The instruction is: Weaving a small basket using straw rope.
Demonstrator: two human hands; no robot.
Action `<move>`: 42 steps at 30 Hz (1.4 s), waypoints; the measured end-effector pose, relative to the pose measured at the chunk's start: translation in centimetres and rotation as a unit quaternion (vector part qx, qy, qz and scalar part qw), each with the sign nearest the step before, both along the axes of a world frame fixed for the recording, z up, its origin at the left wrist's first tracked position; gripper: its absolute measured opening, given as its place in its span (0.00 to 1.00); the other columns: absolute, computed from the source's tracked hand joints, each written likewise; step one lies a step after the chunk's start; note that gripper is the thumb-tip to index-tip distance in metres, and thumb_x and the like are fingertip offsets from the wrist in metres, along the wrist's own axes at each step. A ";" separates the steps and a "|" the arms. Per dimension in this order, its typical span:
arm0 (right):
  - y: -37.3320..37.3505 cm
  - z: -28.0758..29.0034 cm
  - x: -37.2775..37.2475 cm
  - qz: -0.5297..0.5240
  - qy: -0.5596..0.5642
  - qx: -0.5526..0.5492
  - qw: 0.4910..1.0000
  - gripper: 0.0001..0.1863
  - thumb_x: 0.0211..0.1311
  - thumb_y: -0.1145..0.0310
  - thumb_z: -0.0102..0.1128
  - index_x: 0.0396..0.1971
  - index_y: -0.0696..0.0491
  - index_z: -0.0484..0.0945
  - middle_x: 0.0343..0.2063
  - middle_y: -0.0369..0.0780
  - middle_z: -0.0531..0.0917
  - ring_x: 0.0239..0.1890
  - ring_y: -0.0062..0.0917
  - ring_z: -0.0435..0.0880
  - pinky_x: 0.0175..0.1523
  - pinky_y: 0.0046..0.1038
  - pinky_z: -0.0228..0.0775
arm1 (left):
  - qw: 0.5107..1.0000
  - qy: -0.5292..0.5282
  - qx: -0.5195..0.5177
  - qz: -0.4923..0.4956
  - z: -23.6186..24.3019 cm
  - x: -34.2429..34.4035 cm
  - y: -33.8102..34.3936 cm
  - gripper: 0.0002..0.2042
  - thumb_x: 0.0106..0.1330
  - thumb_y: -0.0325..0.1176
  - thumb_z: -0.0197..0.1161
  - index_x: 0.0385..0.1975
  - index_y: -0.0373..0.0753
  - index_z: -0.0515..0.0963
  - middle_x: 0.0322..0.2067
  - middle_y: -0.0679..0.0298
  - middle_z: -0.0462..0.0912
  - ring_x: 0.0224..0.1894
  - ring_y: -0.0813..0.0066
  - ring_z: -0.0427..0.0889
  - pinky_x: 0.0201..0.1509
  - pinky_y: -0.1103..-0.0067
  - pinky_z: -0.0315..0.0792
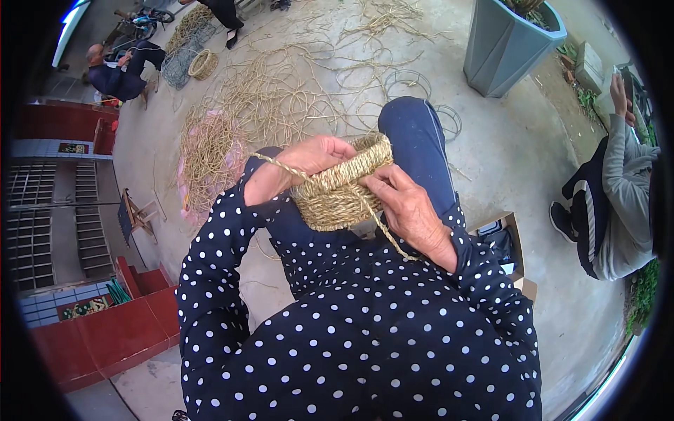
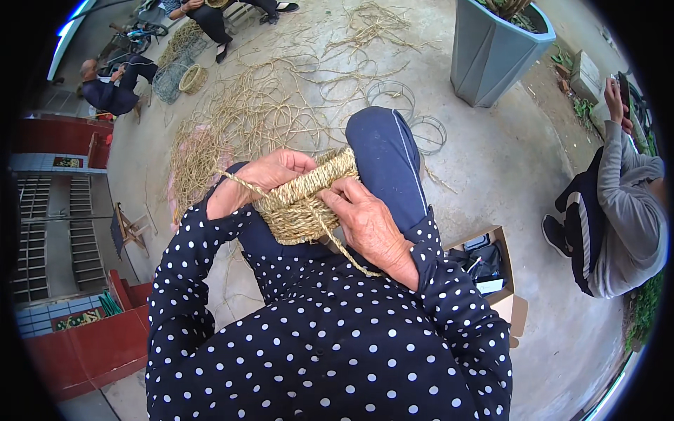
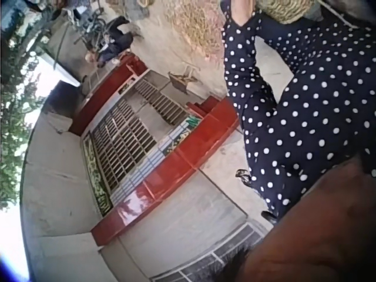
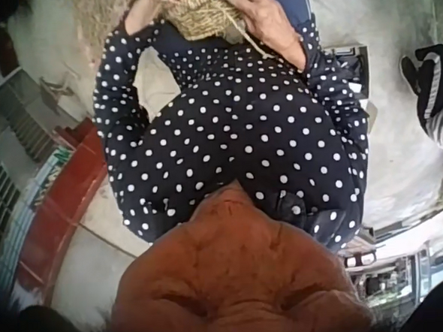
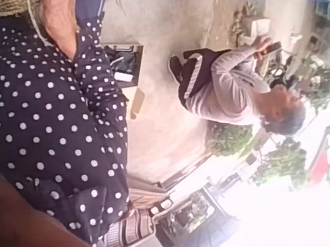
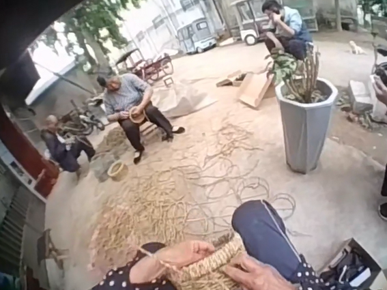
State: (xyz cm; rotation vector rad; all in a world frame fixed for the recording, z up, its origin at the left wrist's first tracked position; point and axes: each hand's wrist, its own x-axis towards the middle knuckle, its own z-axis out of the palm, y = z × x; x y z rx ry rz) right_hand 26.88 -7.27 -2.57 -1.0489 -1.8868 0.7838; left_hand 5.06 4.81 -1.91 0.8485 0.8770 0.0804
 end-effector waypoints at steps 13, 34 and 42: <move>0.5 -0.6 -0.1 -0.040 0.060 -0.001 0.997 0.14 0.54 0.84 0.59 0.40 0.54 0.81 0.33 0.41 0.80 0.34 0.33 0.82 0.39 0.26 0.75 | 0.995 -0.070 -0.049 -0.046 -0.6 -0.9 -0.6 0.10 0.63 0.27 0.64 0.42 0.33 0.78 0.38 0.64 0.84 0.37 0.80 0.84 0.44 0.82 0.79; 0.8 0.3 0.5 -0.046 -0.049 0.120 0.991 0.14 0.50 0.76 0.64 0.40 0.55 0.77 0.35 0.39 0.79 0.38 0.33 0.79 0.43 0.31 0.70 | 0.997 -0.025 -0.001 -0.067 1.1 -0.6 -1.0 0.12 0.61 0.23 0.63 0.45 0.30 0.80 0.39 0.65 0.85 0.36 0.83 0.82 0.41 0.84 0.77; 2.9 1.1 0.9 -0.088 0.064 0.065 0.992 0.08 0.53 0.74 0.65 0.32 0.56 0.77 0.28 0.41 0.79 0.31 0.32 0.80 0.39 0.30 0.73 | 0.991 -0.005 0.128 0.021 2.9 -0.2 -1.8 0.19 0.66 0.22 0.55 0.58 0.33 0.70 0.41 0.62 0.83 0.40 0.81 0.81 0.46 0.83 0.77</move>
